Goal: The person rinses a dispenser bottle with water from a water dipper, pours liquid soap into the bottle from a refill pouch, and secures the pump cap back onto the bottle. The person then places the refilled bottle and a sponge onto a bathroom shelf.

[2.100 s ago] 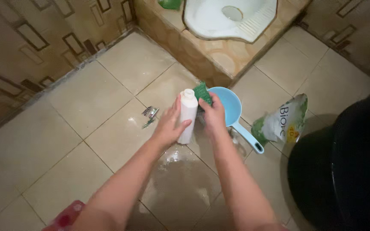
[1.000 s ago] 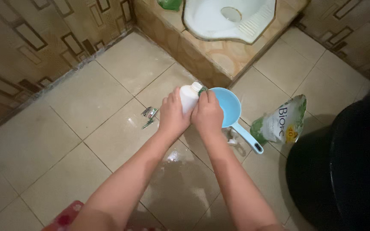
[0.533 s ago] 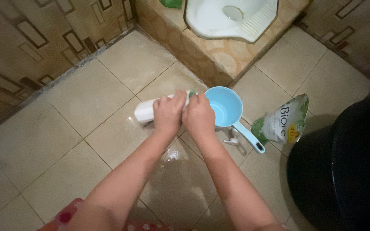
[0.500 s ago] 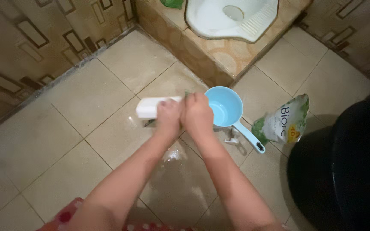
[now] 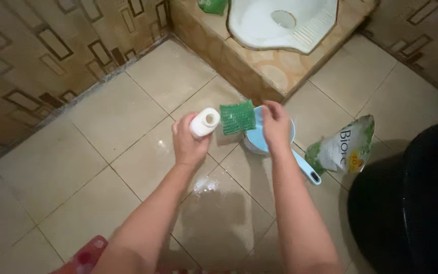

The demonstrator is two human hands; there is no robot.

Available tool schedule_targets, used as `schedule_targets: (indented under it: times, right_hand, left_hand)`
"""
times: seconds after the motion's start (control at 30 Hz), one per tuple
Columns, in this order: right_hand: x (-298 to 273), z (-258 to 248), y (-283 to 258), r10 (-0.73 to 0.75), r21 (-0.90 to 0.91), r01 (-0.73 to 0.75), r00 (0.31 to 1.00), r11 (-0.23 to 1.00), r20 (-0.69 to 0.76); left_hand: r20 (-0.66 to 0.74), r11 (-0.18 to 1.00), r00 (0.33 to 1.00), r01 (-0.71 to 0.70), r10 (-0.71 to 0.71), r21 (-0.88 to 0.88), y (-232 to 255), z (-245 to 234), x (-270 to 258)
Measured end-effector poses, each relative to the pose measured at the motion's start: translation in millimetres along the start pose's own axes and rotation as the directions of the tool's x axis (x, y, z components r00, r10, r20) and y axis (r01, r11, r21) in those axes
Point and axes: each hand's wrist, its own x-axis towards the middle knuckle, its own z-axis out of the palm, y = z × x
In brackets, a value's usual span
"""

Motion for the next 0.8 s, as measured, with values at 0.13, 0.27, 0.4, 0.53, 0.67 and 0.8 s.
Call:
schedule_targets:
  times: [0.13, 0.27, 0.4, 0.53, 0.67, 0.8]
  right_hand:
    - [-9, -50, 53, -0.002, -0.816, -0.199, 0.971, 0.543, -0.239]
    - [-11, -79, 74, 0.828, -0.631, -0.635, 0.560, 0.446, 0.023]
    - [-19, -94, 63, 0.779, -0.135, -0.833, 0.426, 0.536, 0.460]
    - [-23, -95, -3, 0.746, -0.122, -0.746, 0.611, 0.654, 0.263]
    - [-28, -100, -68, 0.581, -0.234, -0.543, 0.799, 0.807, 0.151]
    - [-30, -92, -94, 0.308, -0.343, -0.264, 0.948, 0.901, 0.078]
  left_hand:
    - [-0.053, 0.996, 0.997, -0.064, 0.061, -0.056, -3, 8, -4]
    - [0.126, 0.992, 0.985, 0.123, -0.120, -0.015, -3, 18, -8]
    - [0.073, 0.983, 0.997, 0.053, -0.040, -0.178, 1, 34, -13]
    - [0.110, 0.977, 0.990, 0.112, -0.093, -0.179, 7, 47, -11]
    - [0.181, 0.944, 0.956, 0.264, -0.230, -0.195, 20, 60, -13]
    - [0.244, 0.923, 0.934, 0.315, -0.261, -0.219, 23, 73, -15]
